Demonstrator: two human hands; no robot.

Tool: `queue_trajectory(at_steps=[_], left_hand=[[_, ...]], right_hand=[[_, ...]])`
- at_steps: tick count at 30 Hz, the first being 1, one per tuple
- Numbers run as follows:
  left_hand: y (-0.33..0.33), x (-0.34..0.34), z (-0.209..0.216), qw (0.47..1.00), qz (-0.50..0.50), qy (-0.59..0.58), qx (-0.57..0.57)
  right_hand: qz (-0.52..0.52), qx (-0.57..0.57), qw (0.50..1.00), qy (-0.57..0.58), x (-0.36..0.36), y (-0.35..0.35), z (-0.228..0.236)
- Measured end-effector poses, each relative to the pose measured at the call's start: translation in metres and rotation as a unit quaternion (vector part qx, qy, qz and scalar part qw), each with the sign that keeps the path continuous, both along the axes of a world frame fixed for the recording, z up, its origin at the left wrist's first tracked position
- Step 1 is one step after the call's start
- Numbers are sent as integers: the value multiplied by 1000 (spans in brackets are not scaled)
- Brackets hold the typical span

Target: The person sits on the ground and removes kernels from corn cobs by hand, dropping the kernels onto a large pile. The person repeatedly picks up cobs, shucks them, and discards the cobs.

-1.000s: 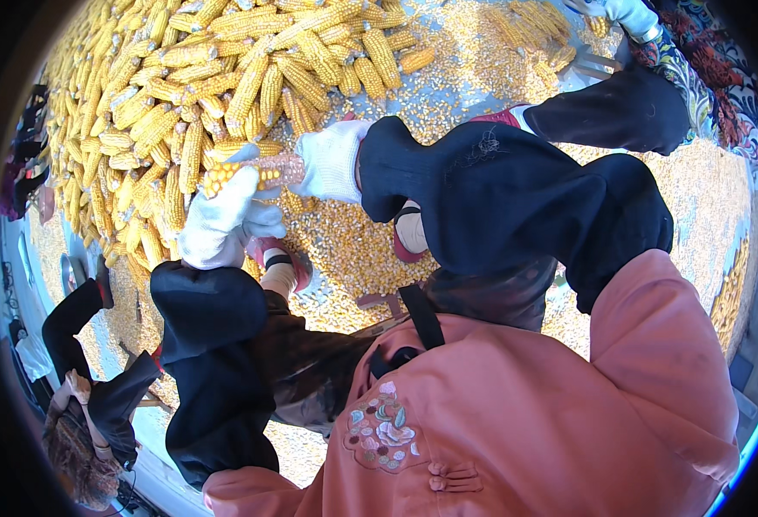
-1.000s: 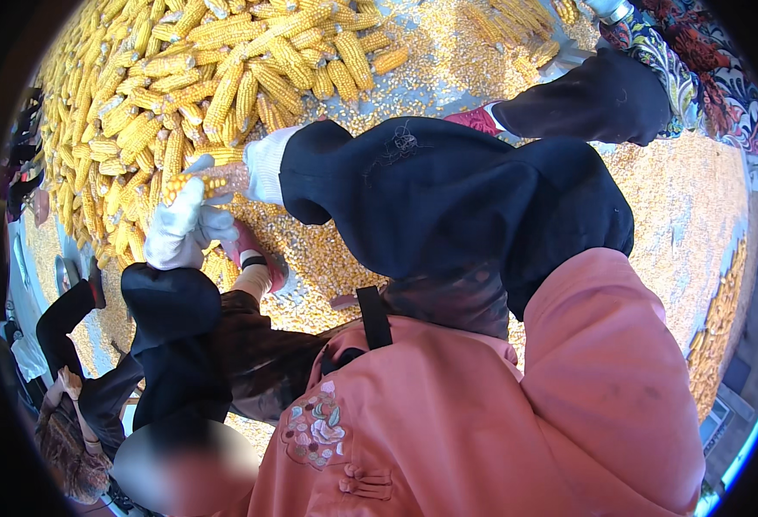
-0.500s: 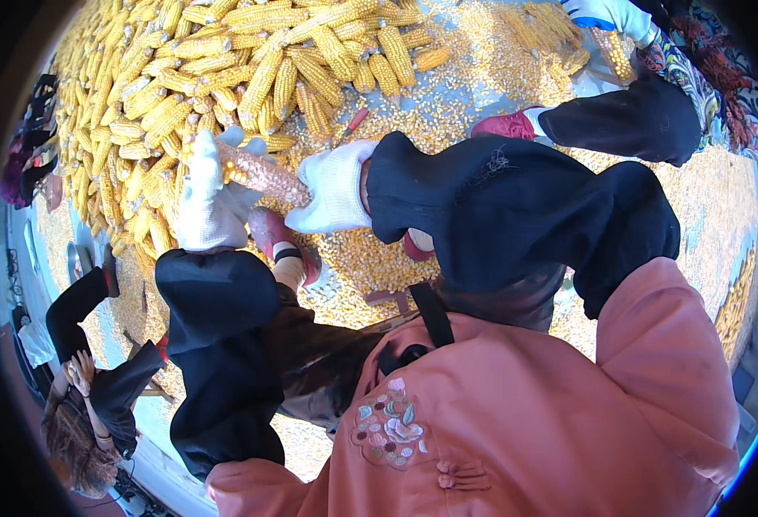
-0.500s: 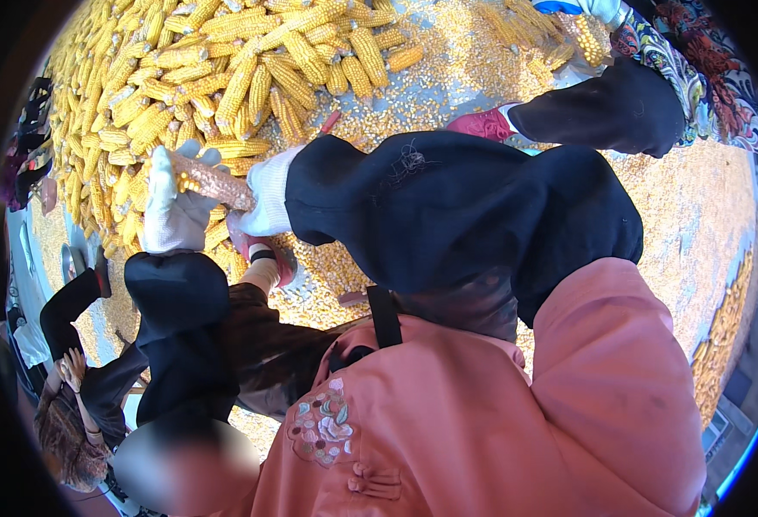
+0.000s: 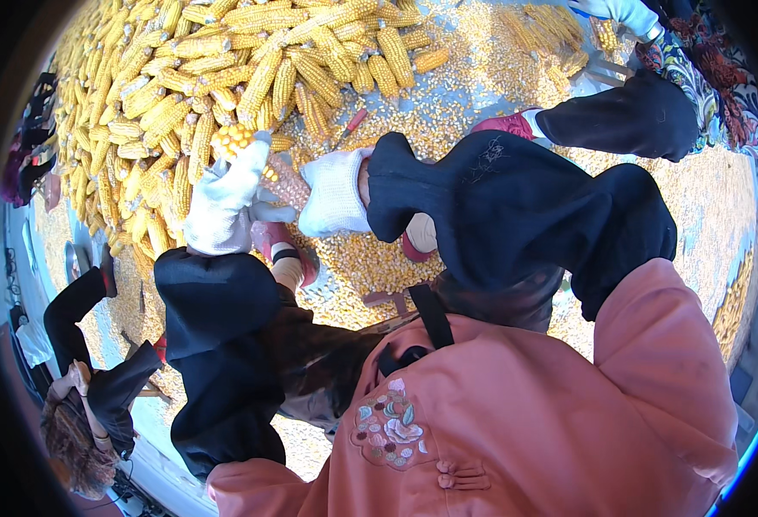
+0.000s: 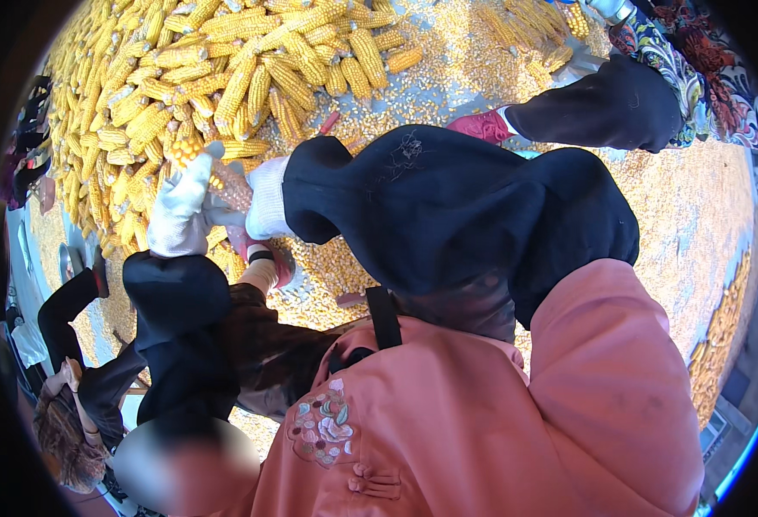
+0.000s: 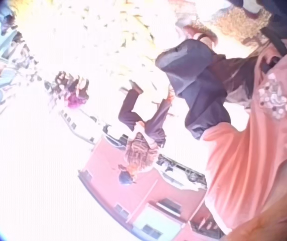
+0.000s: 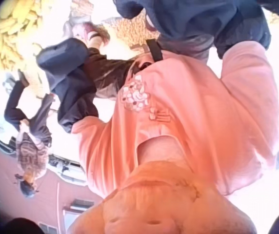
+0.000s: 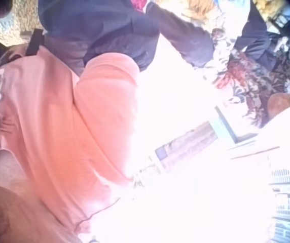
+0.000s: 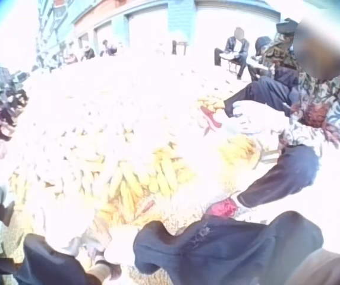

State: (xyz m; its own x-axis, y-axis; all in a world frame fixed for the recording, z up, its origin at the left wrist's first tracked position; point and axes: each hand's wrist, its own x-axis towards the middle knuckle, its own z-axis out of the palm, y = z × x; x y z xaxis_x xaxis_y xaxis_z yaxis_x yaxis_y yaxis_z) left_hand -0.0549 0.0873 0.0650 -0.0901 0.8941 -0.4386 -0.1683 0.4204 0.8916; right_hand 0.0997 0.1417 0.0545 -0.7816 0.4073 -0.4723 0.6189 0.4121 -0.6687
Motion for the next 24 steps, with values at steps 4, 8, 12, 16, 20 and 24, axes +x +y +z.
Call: queue_trajectory(at_steps=[4,8,12,16,20,24], left_hand=[[0,-3,-2,1000,3,7,3],[-5,4,0,997,47,63,-2],[-3,-4,3,996,5,83,-37],[-2,1,7,998,-6,52,-43],[-12,-15,-9,998,-14,-16,-56],[-7,-25,-24,990,-58,14,-131]], right_hand=[[81,135,988,-4,-1,1,-10],[278,307,908,-67,-1,-10,-6],[206,260,944,2,-2,-2,-9],[90,203,975,-5,-3,-3,-17],[251,252,934,-39,-2,-4,-7],[329,296,894,-71,-3,-6,4]])
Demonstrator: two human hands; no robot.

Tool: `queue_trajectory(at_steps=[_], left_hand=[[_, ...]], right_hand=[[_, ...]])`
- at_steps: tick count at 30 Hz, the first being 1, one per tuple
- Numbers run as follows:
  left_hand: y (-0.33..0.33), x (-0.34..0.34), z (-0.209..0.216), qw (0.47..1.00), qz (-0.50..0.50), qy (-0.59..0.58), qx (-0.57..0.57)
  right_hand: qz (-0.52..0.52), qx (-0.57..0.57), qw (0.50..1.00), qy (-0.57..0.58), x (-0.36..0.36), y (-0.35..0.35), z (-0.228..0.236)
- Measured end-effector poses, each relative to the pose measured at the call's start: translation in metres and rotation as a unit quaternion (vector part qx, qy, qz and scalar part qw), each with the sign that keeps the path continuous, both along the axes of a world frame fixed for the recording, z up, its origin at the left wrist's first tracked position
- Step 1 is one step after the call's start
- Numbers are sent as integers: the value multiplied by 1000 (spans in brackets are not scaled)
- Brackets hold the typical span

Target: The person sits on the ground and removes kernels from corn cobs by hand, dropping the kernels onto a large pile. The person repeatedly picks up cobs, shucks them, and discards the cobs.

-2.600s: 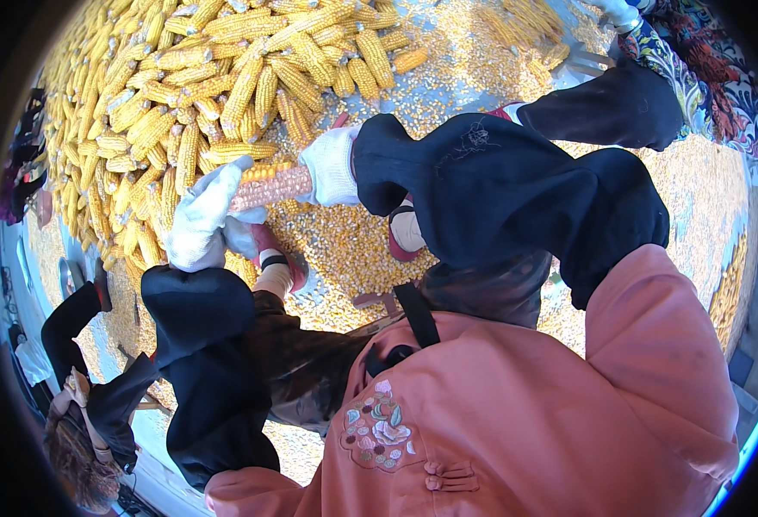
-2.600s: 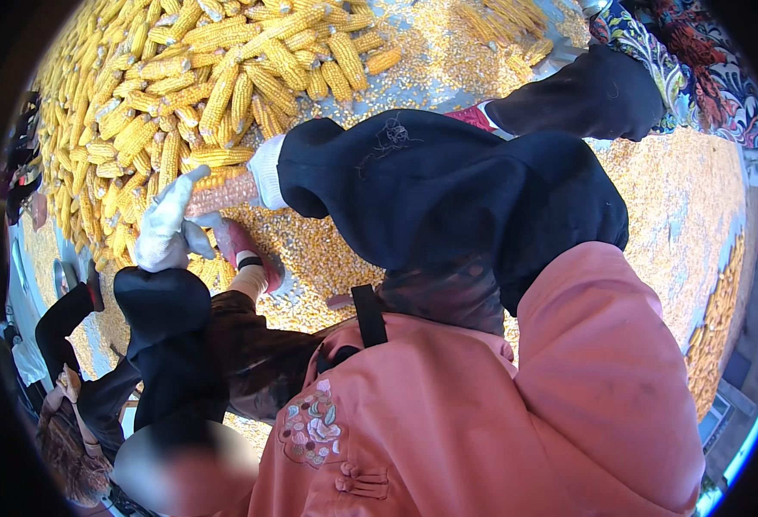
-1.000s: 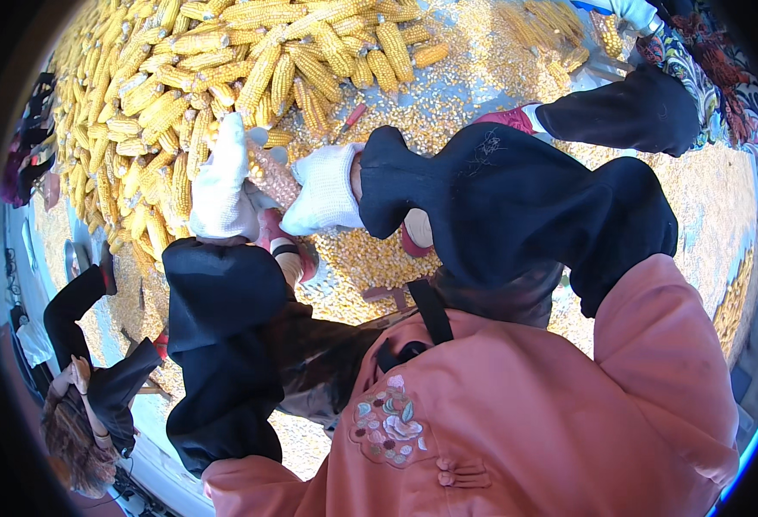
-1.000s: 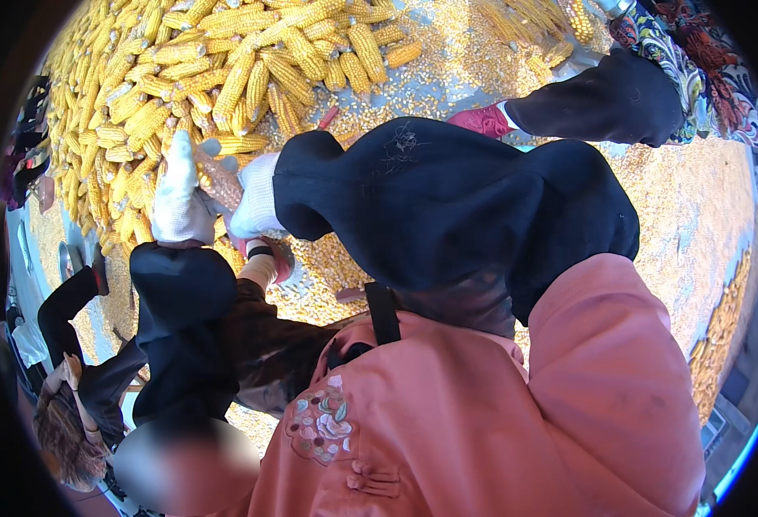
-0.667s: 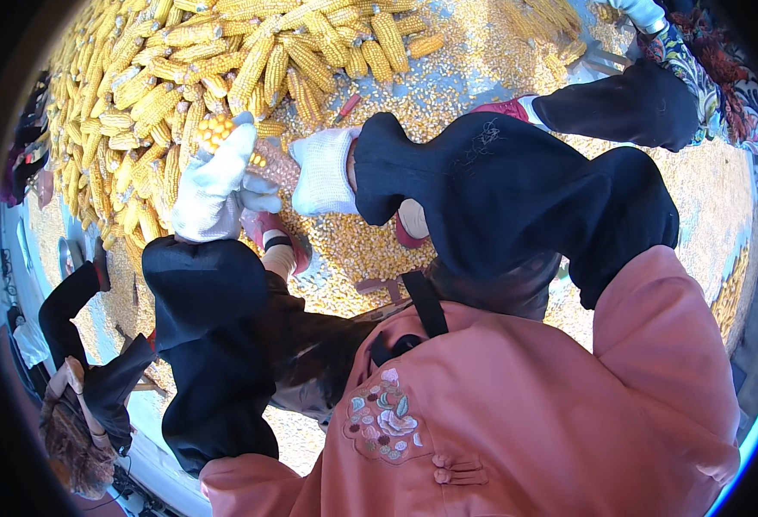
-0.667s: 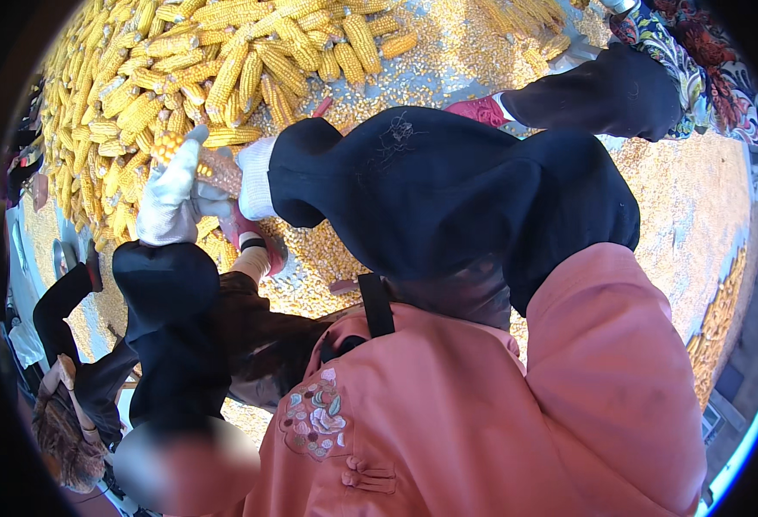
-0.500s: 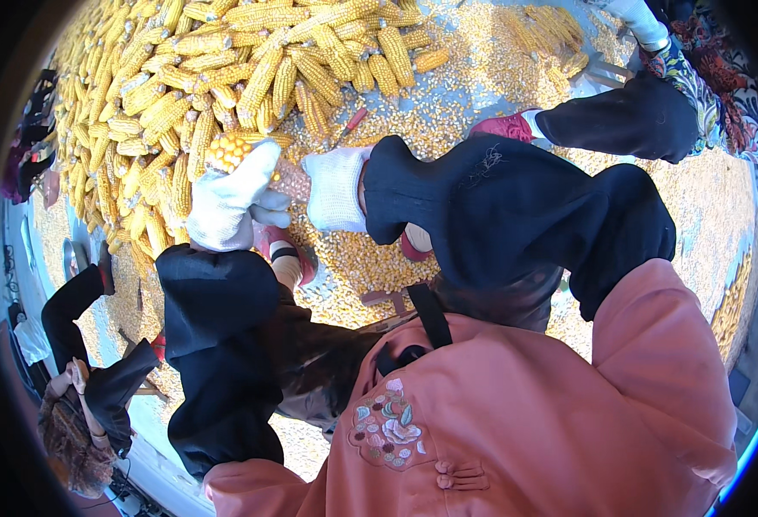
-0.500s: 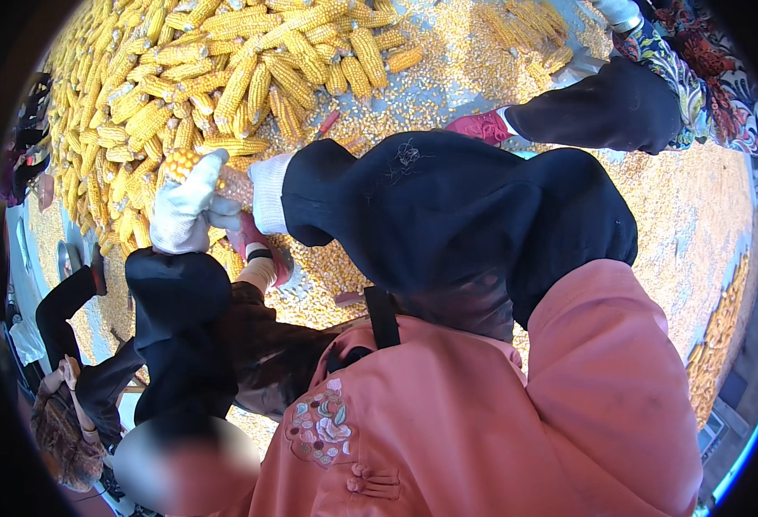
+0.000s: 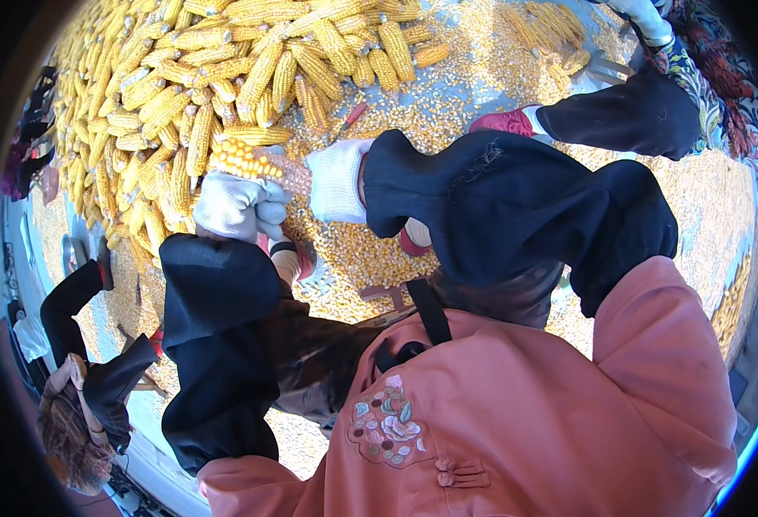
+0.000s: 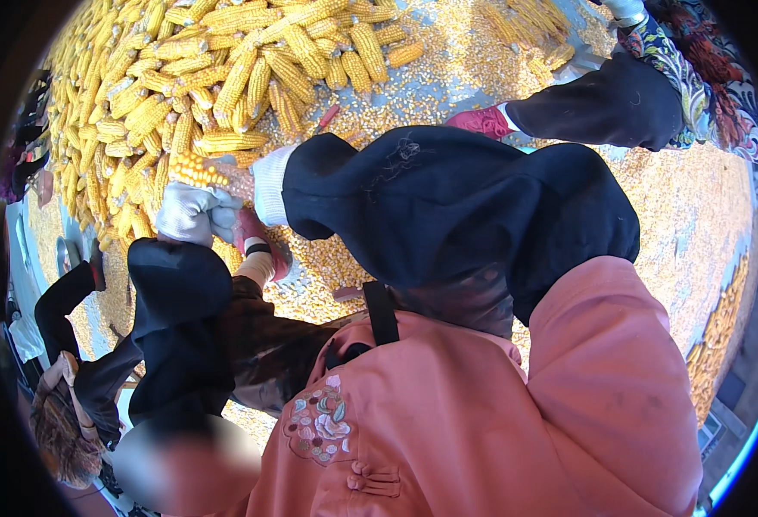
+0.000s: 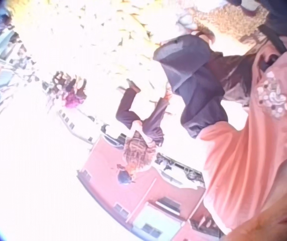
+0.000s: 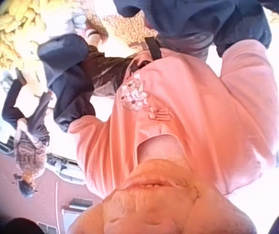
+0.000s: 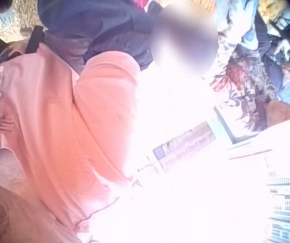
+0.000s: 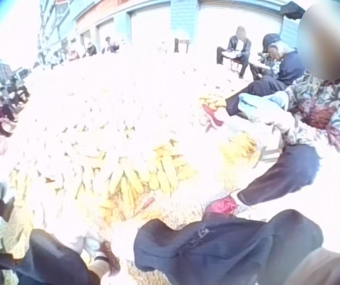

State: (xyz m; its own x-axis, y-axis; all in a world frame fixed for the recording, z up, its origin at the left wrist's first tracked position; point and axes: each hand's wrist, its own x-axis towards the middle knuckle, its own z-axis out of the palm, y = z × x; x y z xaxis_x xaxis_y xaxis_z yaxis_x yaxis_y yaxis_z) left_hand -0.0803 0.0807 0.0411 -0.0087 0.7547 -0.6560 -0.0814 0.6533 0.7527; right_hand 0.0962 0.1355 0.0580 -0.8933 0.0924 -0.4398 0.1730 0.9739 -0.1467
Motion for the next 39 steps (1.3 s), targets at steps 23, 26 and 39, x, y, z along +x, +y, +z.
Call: queue_trajectory(at_steps=[23,26,39], left_hand=[[-5,12,17,994,78,19,74],[2,16,18,995,68,-4,70],[2,6,20,993,-6,66,98]], right_hand=[[-33,69,997,12,5,-7,-5],[-30,92,995,8,13,-5,0],[-93,33,993,65,11,9,-26]])
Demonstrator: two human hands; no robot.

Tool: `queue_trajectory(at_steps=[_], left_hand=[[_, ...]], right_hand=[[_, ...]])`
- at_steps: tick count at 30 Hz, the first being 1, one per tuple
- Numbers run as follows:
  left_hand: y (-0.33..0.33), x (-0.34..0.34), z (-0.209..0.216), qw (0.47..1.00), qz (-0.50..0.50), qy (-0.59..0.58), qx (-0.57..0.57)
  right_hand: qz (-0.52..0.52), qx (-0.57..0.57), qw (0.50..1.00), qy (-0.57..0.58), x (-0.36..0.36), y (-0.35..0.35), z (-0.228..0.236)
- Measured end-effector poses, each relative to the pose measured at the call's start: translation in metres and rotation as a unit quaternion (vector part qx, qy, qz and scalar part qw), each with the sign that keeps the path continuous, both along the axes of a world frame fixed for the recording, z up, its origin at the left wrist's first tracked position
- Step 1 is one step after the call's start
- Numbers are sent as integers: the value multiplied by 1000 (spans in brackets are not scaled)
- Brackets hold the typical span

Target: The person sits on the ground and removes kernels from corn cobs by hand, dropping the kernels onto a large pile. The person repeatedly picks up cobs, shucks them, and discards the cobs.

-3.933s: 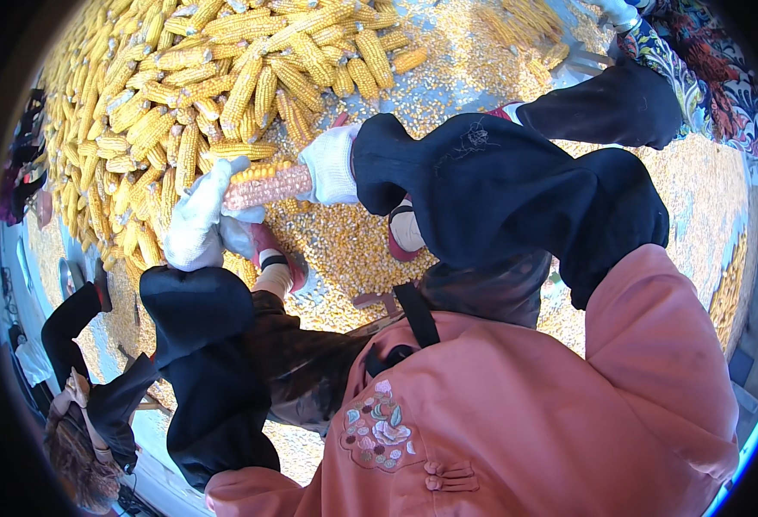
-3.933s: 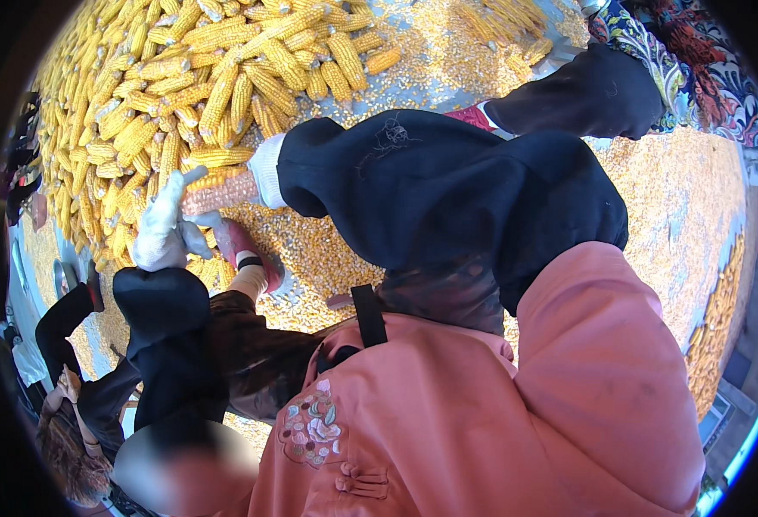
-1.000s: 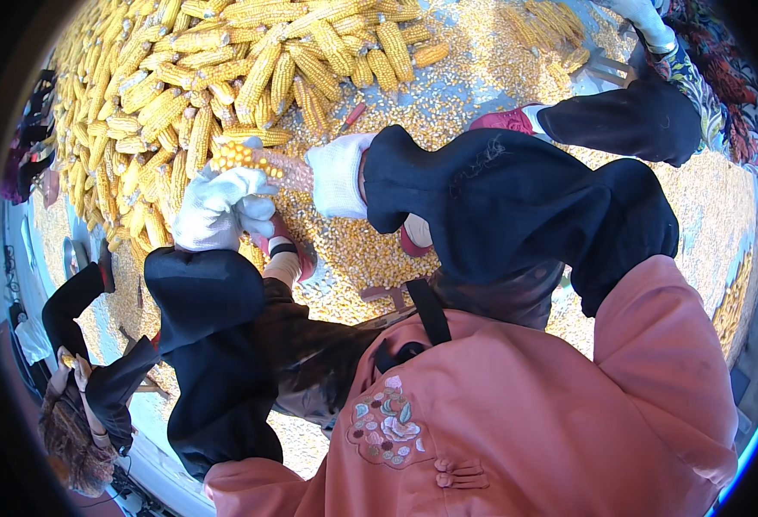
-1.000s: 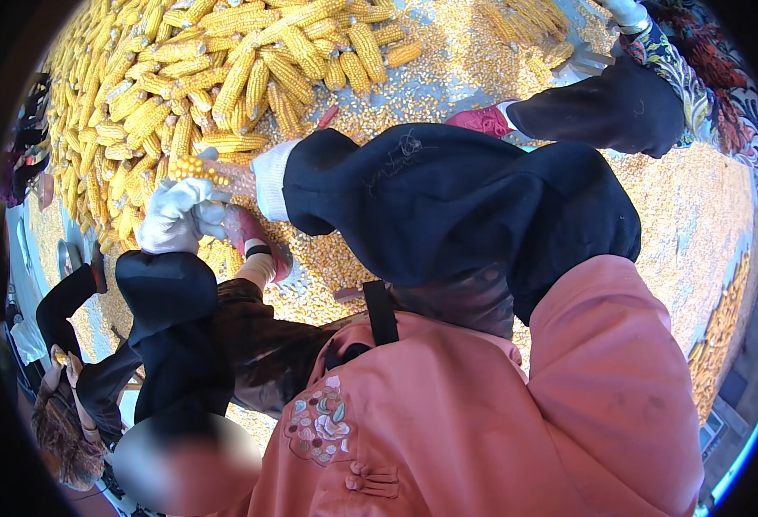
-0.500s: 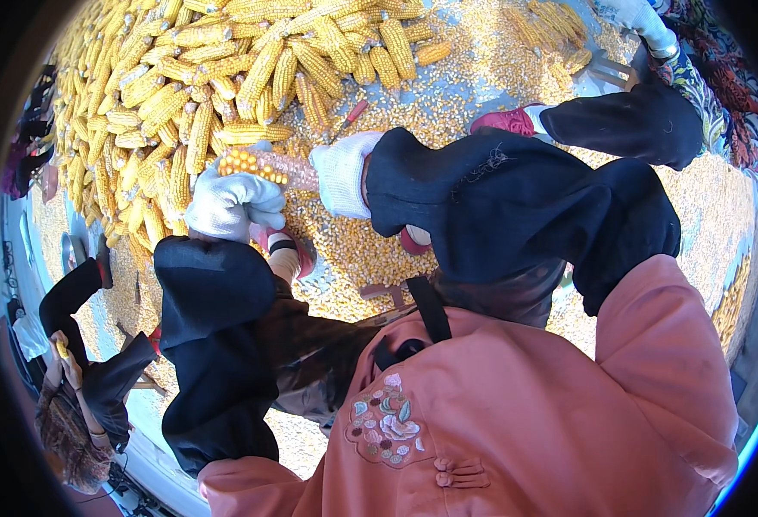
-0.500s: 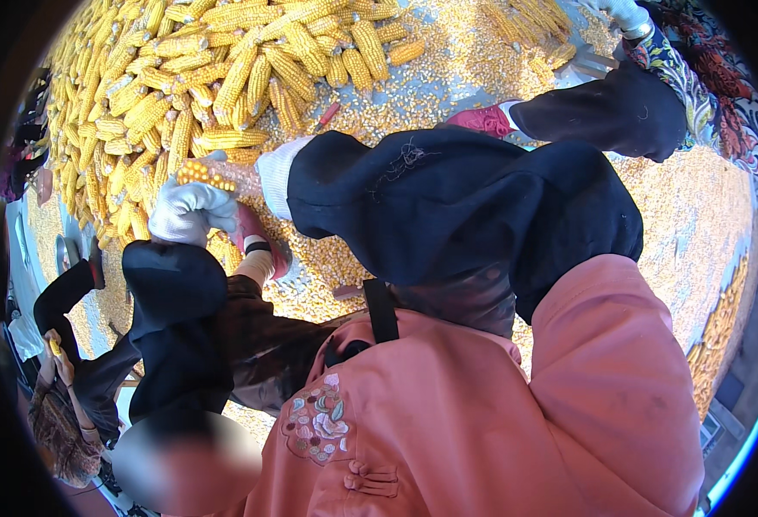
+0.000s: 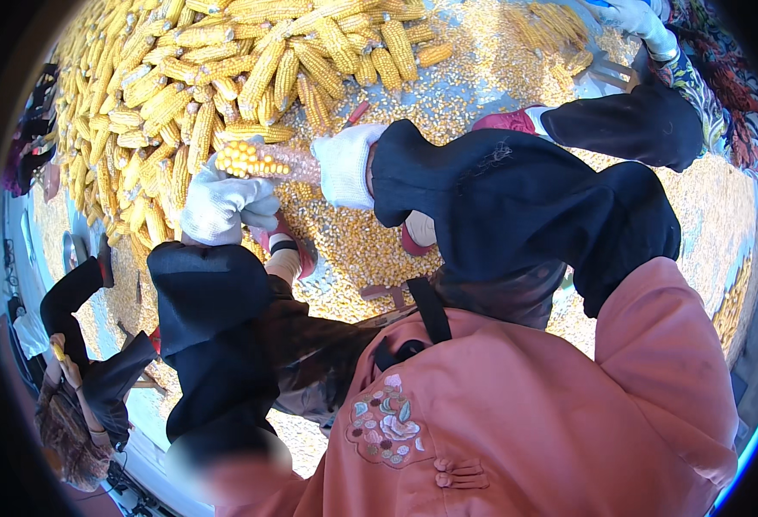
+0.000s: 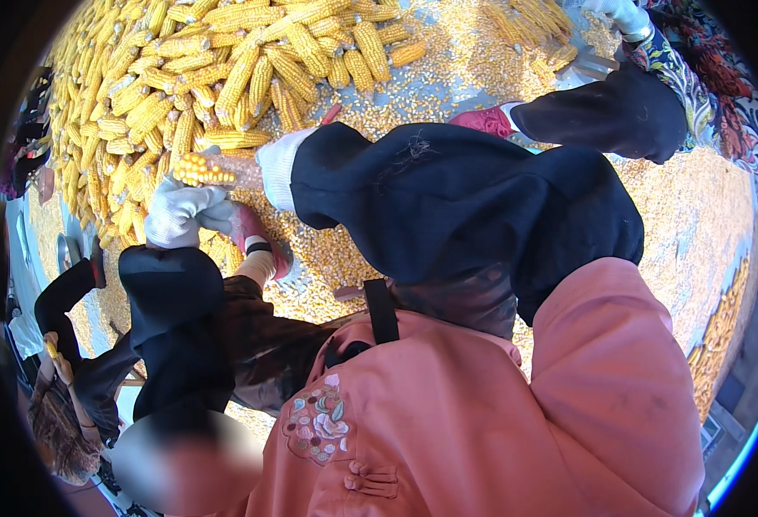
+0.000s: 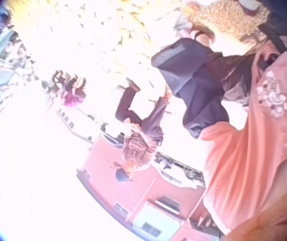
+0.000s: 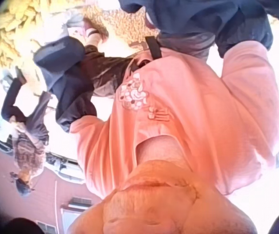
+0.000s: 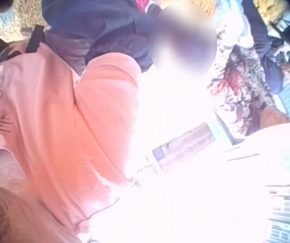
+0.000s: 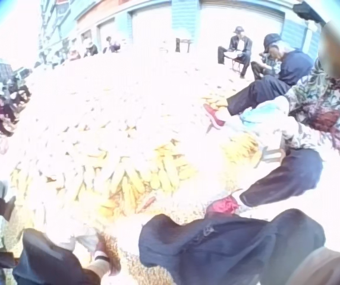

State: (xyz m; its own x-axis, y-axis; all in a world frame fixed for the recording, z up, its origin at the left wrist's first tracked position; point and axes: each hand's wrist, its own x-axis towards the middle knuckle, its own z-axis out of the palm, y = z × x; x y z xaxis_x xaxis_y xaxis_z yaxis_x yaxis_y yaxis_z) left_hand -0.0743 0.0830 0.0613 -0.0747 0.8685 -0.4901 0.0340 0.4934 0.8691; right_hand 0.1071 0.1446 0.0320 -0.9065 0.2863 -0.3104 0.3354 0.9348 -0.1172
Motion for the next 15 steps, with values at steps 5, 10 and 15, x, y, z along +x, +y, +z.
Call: queue_trajectory(at_steps=[5,10,15], left_hand=[[-8,-10,10,989,20,-142,16],[-2,-10,3,993,25,-112,6],[-5,-2,0,992,53,-111,-7]], right_hand=[[4,-5,999,42,-3,-3,-5],[-12,6,999,38,2,-5,-12],[-19,4,1000,17,0,-10,-11]])
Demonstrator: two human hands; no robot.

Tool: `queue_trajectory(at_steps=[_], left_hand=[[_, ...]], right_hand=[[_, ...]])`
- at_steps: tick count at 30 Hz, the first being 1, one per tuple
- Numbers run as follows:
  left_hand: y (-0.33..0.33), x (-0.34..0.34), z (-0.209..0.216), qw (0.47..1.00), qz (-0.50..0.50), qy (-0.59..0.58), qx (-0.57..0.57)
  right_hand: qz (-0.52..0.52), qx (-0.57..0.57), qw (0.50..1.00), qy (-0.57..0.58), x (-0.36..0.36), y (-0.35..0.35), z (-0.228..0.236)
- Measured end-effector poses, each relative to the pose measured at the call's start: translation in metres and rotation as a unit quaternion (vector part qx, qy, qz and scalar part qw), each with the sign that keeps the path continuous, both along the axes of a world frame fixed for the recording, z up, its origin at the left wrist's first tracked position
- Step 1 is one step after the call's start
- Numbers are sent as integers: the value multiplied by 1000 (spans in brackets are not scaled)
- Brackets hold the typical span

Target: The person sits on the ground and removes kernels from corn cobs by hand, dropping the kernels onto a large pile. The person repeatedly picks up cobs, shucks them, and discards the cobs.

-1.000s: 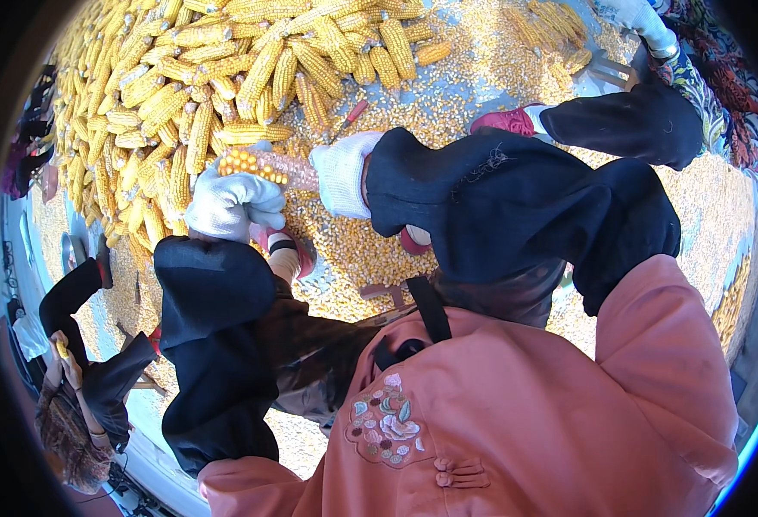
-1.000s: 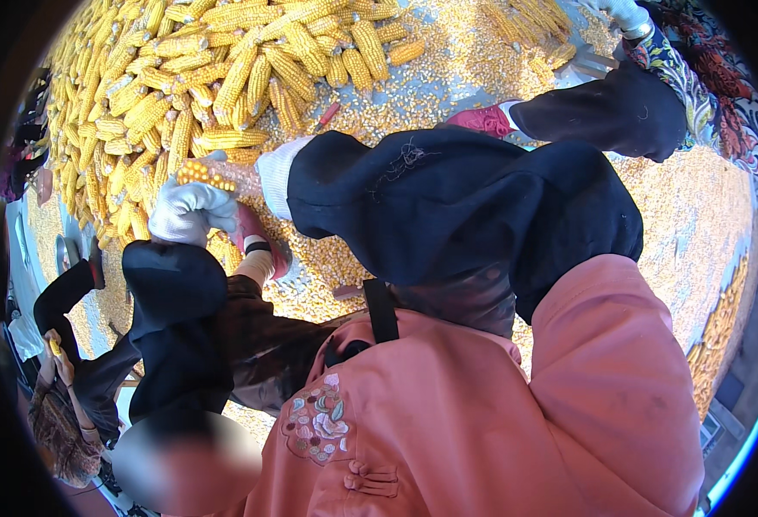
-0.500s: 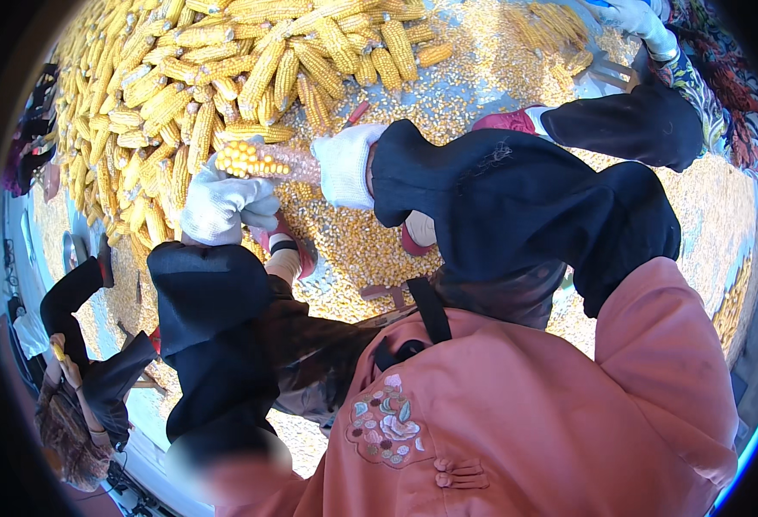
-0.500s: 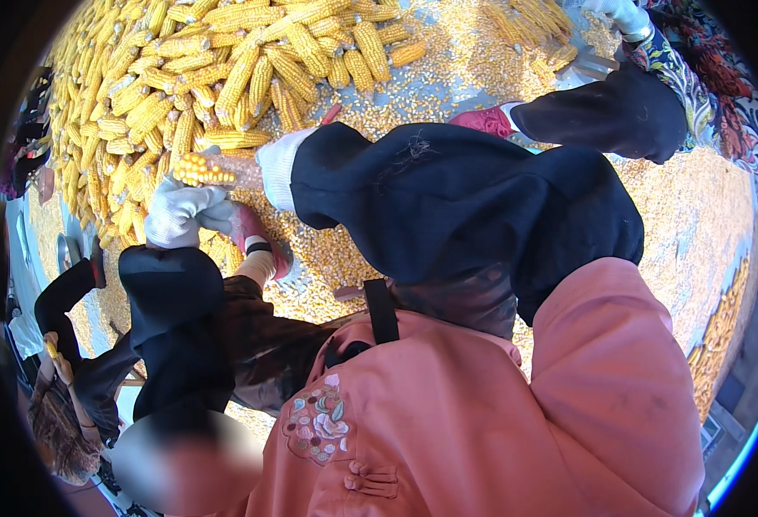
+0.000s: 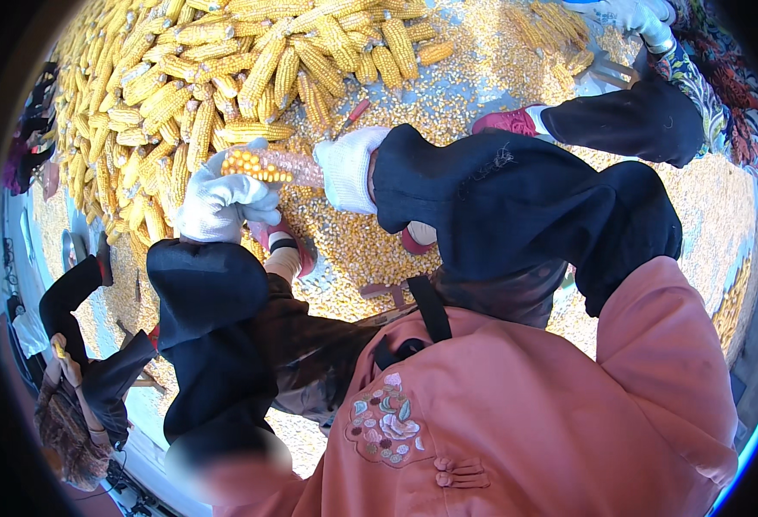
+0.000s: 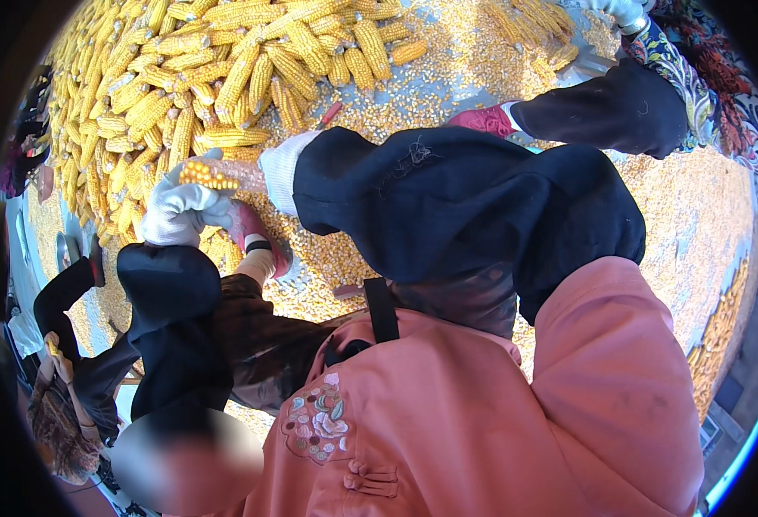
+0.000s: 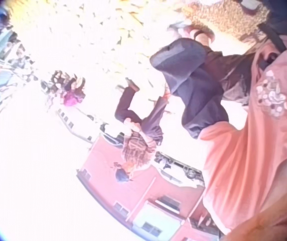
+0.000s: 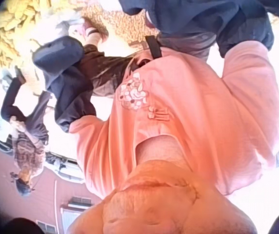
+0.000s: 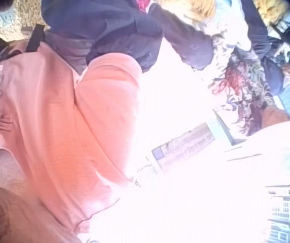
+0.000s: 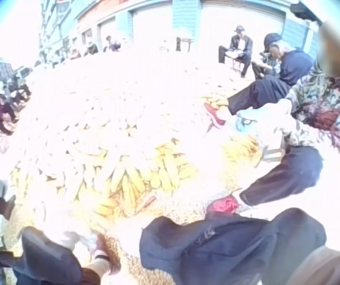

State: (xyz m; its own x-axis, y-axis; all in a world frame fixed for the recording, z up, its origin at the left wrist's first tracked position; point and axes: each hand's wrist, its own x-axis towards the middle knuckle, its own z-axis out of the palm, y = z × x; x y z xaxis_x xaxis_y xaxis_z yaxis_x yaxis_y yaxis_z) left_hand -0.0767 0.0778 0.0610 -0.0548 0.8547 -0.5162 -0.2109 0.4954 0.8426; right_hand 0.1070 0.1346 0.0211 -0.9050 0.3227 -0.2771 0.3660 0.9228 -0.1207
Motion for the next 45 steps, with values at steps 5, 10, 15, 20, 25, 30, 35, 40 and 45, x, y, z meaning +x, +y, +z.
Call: queue_trajectory(at_steps=[5,10,15,20,25,30,35,40,45], left_hand=[[2,-12,-19,1000,-10,-18,17],[2,-3,3,997,-15,74,-20],[-4,-10,11,1000,-7,5,5],[1,-10,5,1000,-4,13,17],[0,-6,0,998,22,52,0],[3,-23,-25,999,18,16,41],[1,-6,4,1000,-11,17,12],[-2,-17,-3,997,-49,-12,51],[2,-9,3,994,-62,-8,85]], right_hand=[[16,-41,999,23,-6,4,-6],[24,-23,999,-13,-2,7,3],[48,16,998,-35,-4,9,1],[54,35,996,-65,2,5,28],[53,43,994,-84,-4,4,13],[43,-22,998,-27,-4,7,8],[66,14,997,-32,2,8,18],[86,55,993,-67,-5,6,15],[72,-4,992,-105,-5,7,24]])
